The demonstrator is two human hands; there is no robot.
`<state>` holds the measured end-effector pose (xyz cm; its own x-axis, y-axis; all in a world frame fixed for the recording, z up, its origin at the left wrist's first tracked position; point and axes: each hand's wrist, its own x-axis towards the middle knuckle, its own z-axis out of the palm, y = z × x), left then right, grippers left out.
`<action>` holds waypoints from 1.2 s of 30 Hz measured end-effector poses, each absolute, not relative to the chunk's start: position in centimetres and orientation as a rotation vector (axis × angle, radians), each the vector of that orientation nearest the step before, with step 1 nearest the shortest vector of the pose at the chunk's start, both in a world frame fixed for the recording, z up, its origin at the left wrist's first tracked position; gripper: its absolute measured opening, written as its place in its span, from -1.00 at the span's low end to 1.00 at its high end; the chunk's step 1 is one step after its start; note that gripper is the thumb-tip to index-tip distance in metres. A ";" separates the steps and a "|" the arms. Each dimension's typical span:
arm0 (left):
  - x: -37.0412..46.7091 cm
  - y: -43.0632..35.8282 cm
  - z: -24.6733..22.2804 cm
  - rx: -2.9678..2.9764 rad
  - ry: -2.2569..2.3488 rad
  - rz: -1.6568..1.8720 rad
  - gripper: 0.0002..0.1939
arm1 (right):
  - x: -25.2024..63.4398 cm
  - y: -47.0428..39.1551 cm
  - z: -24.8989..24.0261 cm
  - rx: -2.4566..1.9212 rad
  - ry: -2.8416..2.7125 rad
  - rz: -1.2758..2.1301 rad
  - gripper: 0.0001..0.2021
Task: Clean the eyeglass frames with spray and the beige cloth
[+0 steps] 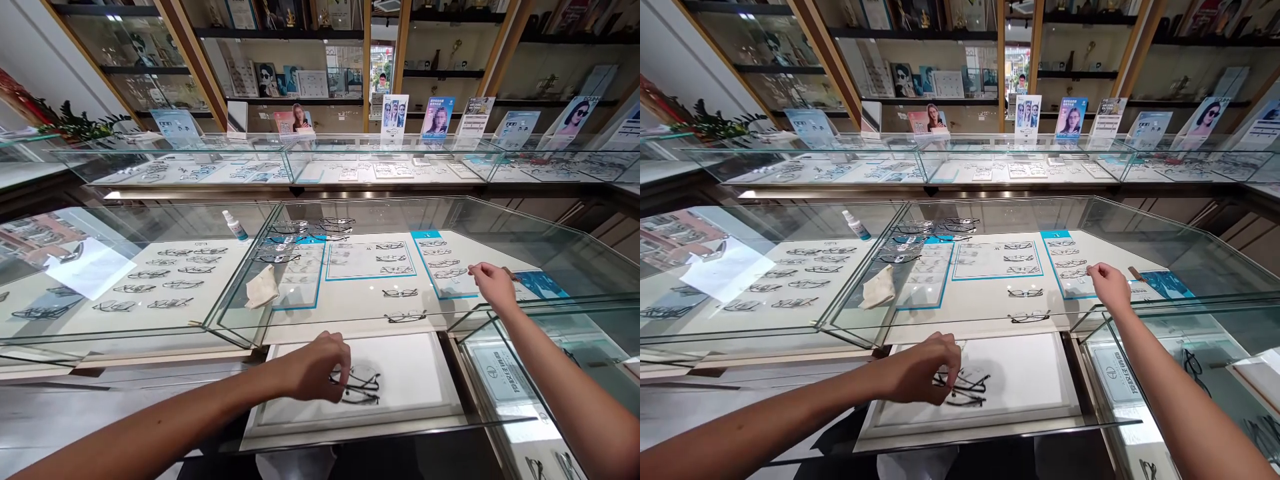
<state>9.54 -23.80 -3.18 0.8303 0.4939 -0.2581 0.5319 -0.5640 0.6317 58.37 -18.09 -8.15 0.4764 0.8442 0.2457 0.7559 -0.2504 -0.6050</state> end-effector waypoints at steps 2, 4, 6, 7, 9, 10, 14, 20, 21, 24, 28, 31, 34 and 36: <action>10.1 -22.2 -6.3 2.371 0.828 -0.083 -0.83 | 58.2 -18.2 -7.9 -2.056 -1.276 0.232 -0.51; 10.7 -20.0 -8.9 2.477 0.950 -0.068 -0.88 | 58.0 -18.2 -7.6 -2.056 -1.245 0.267 -0.50; 11.0 -17.6 -11.0 2.588 1.050 -0.042 -0.93 | 57.9 -18.2 -7.5 -2.052 -1.235 0.277 -0.51; 11.1 -16.5 -11.9 2.629 1.086 -0.032 -0.94 | 57.9 -18.2 -7.5 -2.048 -1.233 0.278 -0.51; 11.3 -14.7 -13.5 2.663 1.150 -0.014 -0.97 | 57.9 -18.2 -7.5 -2.040 -1.235 0.279 -0.52; 11.3 -14.0 -14.2 2.660 1.175 -0.006 -0.97 | 57.9 -18.3 -7.4 -2.038 -1.236 0.282 -0.52; 11.3 -12.5 -16.9 2.638 1.229 0.017 -0.94 | 57.8 -18.3 -7.2 -2.043 -1.221 0.299 -0.57; 11.2 -12.5 -19.8 2.648 1.228 0.008 -0.98 | 57.4 -18.4 -6.8 -2.099 -1.168 0.341 -0.63; 11.1 -12.5 -20.1 2.654 1.226 0.007 -0.98 | 57.4 -18.4 -6.8 -2.103 -1.166 0.345 -0.63; 11.0 -12.5 -20.7 2.679 1.220 0.018 -0.90 | 57.4 -18.4 -6.8 -2.094 -1.170 0.340 -0.63; 10.8 -12.6 -20.9 2.703 1.178 0.050 -0.87 | 57.7 -18.3 -7.2 -2.041 -1.203 0.312 -0.60; 10.3 -12.7 -20.6 2.704 1.139 0.106 -0.91 | 58.0 -18.2 -7.5 -2.019 -1.220 0.302 -0.59; 9.8 -12.4 -20.0 2.694 1.124 0.193 -0.82 | 58.1 -18.2 -7.7 -2.016 -1.221 0.302 -0.60; 9.6 -11.9 -19.7 2.690 1.125 0.241 -0.82 | 58.0 -18.2 -7.7 -2.033 -1.214 0.307 -0.60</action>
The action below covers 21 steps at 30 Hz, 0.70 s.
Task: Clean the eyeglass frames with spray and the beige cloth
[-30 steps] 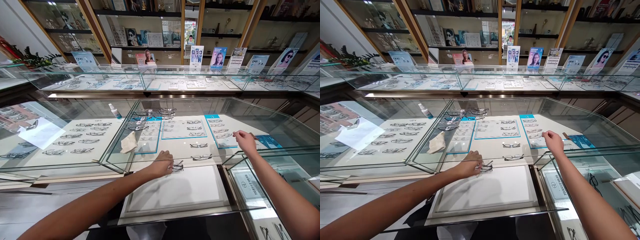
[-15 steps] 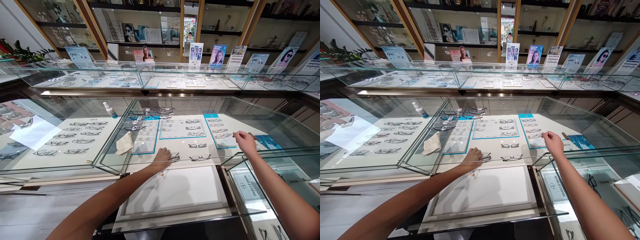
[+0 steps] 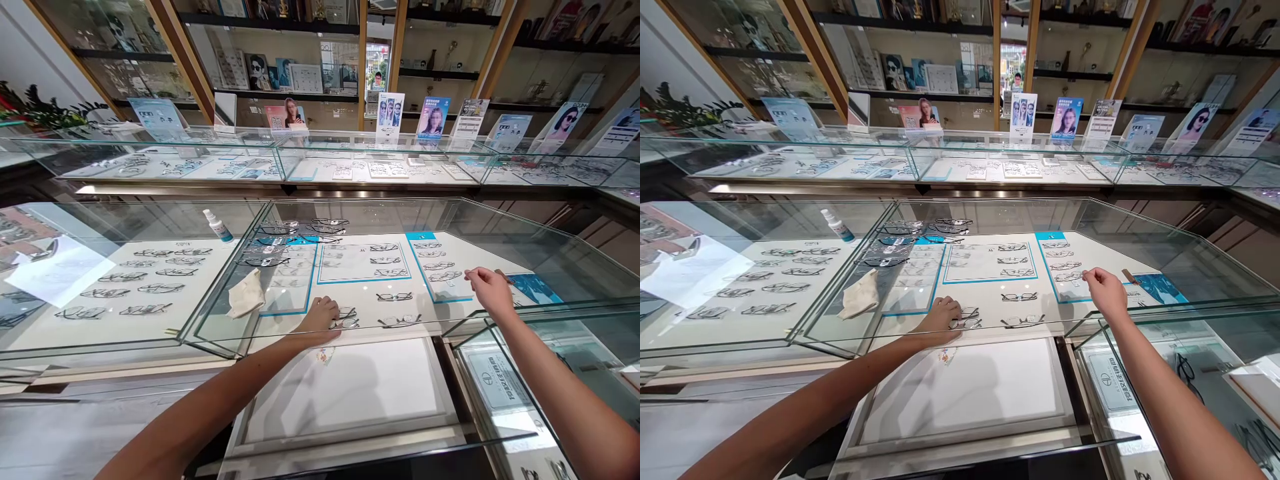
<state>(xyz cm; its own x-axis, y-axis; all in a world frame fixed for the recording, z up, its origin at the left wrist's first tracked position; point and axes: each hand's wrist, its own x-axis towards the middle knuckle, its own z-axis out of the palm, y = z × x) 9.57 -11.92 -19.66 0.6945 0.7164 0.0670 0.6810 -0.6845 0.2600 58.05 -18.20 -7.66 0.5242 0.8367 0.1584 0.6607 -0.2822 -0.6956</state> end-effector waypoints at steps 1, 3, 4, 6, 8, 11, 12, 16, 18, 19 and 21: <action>9.5 -11.6 -19.5 2.691 1.121 0.254 -0.82 | 58.0 -18.2 -7.6 -2.052 -1.207 0.312 -0.60; 9.6 -10.8 -19.4 2.697 1.111 0.271 -0.81 | 57.8 -18.3 -7.4 -2.095 -1.186 0.328 -0.61; 9.7 -10.3 -19.4 2.701 1.106 0.275 -0.81 | 57.7 -18.3 -7.3 -2.114 -1.176 0.337 -0.62; 9.9 -9.5 -19.6 2.708 1.105 0.280 -0.81 | 57.6 -18.3 -7.1 -2.129 -1.164 0.349 -0.62; 10.1 -8.9 -19.8 2.712 1.112 0.286 -0.79 | 57.6 -18.3 -7.1 -2.121 -1.164 0.353 -0.61; 10.3 -8.1 -20.3 2.711 1.131 0.292 -0.77 | 57.7 -18.3 -7.2 -2.106 -1.170 0.358 -0.60; 10.3 -8.0 -20.4 2.710 1.135 0.290 -0.76 | 57.7 -18.3 -7.2 -2.106 -1.170 0.358 -0.60; 10.4 -7.7 -20.6 2.708 1.132 0.276 -0.75 | 57.7 -18.3 -7.2 -2.115 -1.165 0.358 -0.60; 10.4 -7.7 -20.6 2.706 1.131 0.271 -0.74 | 57.6 -18.3 -7.2 -2.119 -1.161 0.364 -0.60; 10.5 -7.7 -20.5 2.704 1.130 0.268 -0.74 | 57.6 -18.3 -7.2 -2.121 -1.161 0.366 -0.60; 10.6 -7.7 -20.3 2.701 1.125 0.261 -0.75 | 57.6 -18.3 -7.2 -2.123 -1.163 0.368 -0.60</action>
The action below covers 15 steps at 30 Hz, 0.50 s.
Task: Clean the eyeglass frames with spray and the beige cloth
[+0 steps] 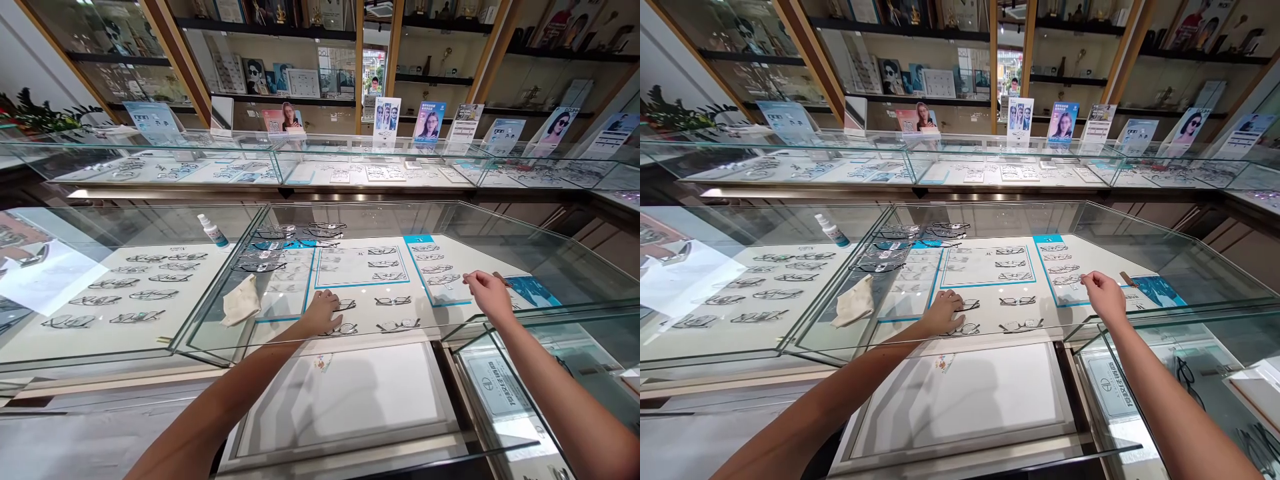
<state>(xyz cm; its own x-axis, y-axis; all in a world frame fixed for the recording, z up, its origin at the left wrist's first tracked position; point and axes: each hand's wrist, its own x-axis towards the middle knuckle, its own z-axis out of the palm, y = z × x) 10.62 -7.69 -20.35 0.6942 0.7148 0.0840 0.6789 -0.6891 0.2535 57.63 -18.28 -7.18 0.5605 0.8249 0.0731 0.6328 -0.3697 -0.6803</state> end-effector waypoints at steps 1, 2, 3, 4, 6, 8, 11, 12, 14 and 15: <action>10.7 -7.7 -20.2 2.699 1.124 0.258 -0.75 | 57.7 -18.3 -7.2 -2.121 -1.166 0.368 -0.59; 10.7 -7.7 -20.0 2.697 1.125 0.257 -0.76 | 57.7 -18.3 -7.3 -2.119 -1.170 0.368 -0.59; 10.7 -7.8 -19.8 2.694 1.128 0.258 -0.77 | 57.7 -18.2 -7.3 -2.118 -1.172 0.369 -0.59; 10.8 -7.9 -19.5 2.691 1.131 0.260 -0.78 | 57.7 -18.2 -7.3 -2.119 -1.172 0.370 -0.59; 10.8 -8.9 -18.6 2.691 1.135 0.263 -0.82 | 57.7 -18.2 -7.4 -2.127 -1.173 0.369 -0.59; 11.1 -10.9 -17.4 2.681 1.094 0.248 -0.89 | 57.7 -18.3 -7.4 -2.135 -1.176 0.363 -0.58; 11.7 -16.1 -14.4 2.546 0.867 0.262 -0.91 | 57.5 -18.4 -7.3 -2.146 -1.186 0.352 -0.57; 12.0 -17.9 -13.0 2.466 0.733 0.290 -0.88 | 57.5 -18.4 -7.3 -2.151 -1.187 0.352 -0.57; 12.5 -20.9 -9.6 2.321 0.458 0.319 -0.83 | 57.5 -18.5 -7.3 -2.156 -1.190 0.355 -0.57; 12.7 -21.7 -7.7 2.295 0.381 0.334 -0.82 | 57.5 -18.5 -7.3 -2.157 -1.193 0.358 -0.57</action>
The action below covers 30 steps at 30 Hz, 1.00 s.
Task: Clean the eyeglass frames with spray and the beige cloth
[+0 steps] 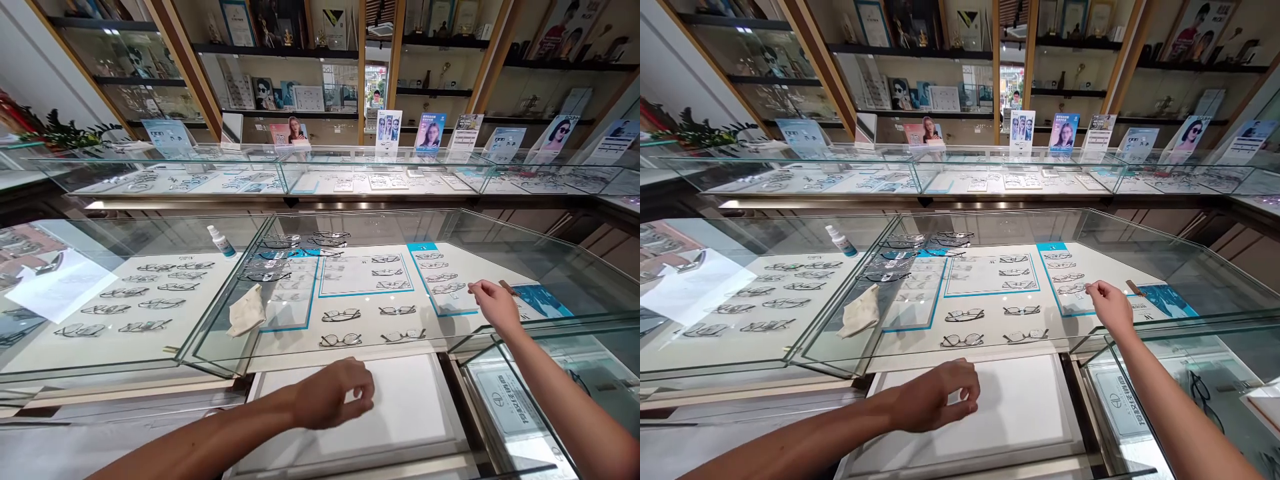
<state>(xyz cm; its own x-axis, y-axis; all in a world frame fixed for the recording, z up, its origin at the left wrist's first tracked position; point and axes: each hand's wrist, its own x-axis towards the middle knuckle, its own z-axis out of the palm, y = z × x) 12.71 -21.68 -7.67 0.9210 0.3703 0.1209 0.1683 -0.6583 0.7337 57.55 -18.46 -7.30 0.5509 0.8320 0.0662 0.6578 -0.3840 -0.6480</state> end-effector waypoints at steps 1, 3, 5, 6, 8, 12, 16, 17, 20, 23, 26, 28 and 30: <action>12.8 -21.8 -5.6 2.290 0.340 0.351 -0.80 | 57.6 -18.4 -7.3 -2.160 -1.196 0.362 -0.56; 12.6 -19.9 -1.5 2.368 0.372 0.373 -0.73 | 57.6 -18.4 -7.4 -2.164 -1.197 0.369 -0.56; 11.8 -15.6 2.1 2.534 0.628 0.403 -0.65 | 57.7 -18.4 -7.5 -2.162 -1.199 0.374 -0.56; 11.1 -12.9 3.5 2.626 0.783 0.402 -0.63 | 57.7 -18.3 -7.5 -2.158 -1.202 0.373 -0.56; 9.6 -7.3 5.1 2.808 1.063 0.354 -0.64 | 57.8 -18.3 -7.7 -2.153 -1.211 0.359 -0.56; 7.1 1.2 4.2 3.001 1.346 0.160 -0.76 | 58.2 -18.1 -8.3 -2.122 -1.231 0.311 -0.56; 6.7 4.8 1.3 2.976 1.360 0.063 -0.78 | 58.4 -18.1 -8.5 -2.093 -1.252 0.308 -0.56; 6.8 5.4 0.8 2.967 1.355 0.063 -0.80 | 58.4 -18.1 -8.5 -2.100 -1.245 0.315 -0.56; 7.4 6.7 0.0 2.932 1.351 0.046 -0.81 | 58.2 -18.2 -8.2 -2.102 -1.226 0.331 -0.57; 8.0 7.8 -0.1 2.919 1.343 0.022 -0.78 | 58.0 -18.3 -7.9 -2.090 -1.217 0.340 -0.57; 8.6 8.5 -0.3 2.916 1.343 0.005 -0.78 | 57.9 -18.3 -7.9 -2.114 -1.202 0.350 -0.57; 8.9 8.7 -0.3 2.910 1.352 -0.010 -0.81 | 58.0 -18.2 -8.1 -2.100 -1.209 0.339 -0.57; 9.2 8.7 -0.4 2.901 1.367 -0.027 -0.84 | 58.1 -18.1 -8.2 -2.057 -1.232 0.317 -0.56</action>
